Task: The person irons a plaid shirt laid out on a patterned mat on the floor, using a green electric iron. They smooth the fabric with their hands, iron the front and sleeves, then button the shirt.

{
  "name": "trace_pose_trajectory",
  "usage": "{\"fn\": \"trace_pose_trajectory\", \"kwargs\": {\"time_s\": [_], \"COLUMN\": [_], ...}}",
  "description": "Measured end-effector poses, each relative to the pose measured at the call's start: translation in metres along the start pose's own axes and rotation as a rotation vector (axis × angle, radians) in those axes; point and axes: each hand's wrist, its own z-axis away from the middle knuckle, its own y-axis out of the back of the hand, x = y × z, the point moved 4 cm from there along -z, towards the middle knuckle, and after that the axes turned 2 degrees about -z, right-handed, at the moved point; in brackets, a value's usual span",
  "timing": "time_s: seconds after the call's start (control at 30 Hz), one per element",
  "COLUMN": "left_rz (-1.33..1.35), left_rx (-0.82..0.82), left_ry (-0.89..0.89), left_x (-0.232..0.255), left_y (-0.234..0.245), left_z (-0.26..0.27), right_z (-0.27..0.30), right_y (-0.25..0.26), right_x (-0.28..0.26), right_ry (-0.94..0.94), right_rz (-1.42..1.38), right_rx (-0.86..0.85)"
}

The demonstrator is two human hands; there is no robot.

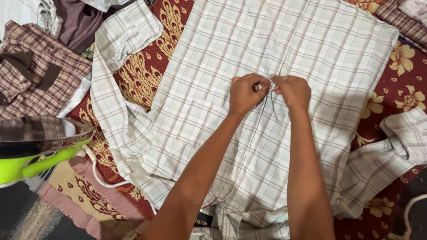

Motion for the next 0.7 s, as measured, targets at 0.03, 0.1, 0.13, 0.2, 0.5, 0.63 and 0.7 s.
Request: {"fn": "trace_pose_trajectory", "kwargs": {"time_s": [0.03, 0.1, 0.13, 0.2, 0.5, 0.63, 0.7], "left_rz": [-0.006, 0.022, 0.036, 0.002, -0.022, 0.005, 0.013], "left_rx": [0.003, -0.016, -0.024, -0.011, -0.025, -0.134, -0.148], "left_ry": [0.003, 0.034, 0.050, 0.026, 0.007, 0.192, 0.163], "left_x": [0.000, -0.001, -0.001, -0.001, 0.008, -0.001, -0.005], "left_y": [0.000, 0.000, -0.001, 0.001, 0.004, 0.000, -0.001], "left_z": [0.000, -0.001, -0.002, -0.003, -0.005, -0.008, -0.011], "right_z": [0.000, 0.000, -0.002, -0.004, -0.007, 0.003, 0.008], "right_y": [0.000, -0.002, -0.004, -0.008, -0.014, -0.018, -0.019], "right_x": [-0.002, -0.003, -0.001, 0.004, 0.016, 0.012, 0.010], "right_ry": [0.040, 0.078, 0.076, 0.062, 0.051, 0.126, 0.144], "right_rz": [0.068, 0.104, 0.072, 0.040, 0.013, -0.001, 0.000], "right_rx": [0.031, 0.075, 0.086, 0.113, 0.274, 0.285, 0.294]}}
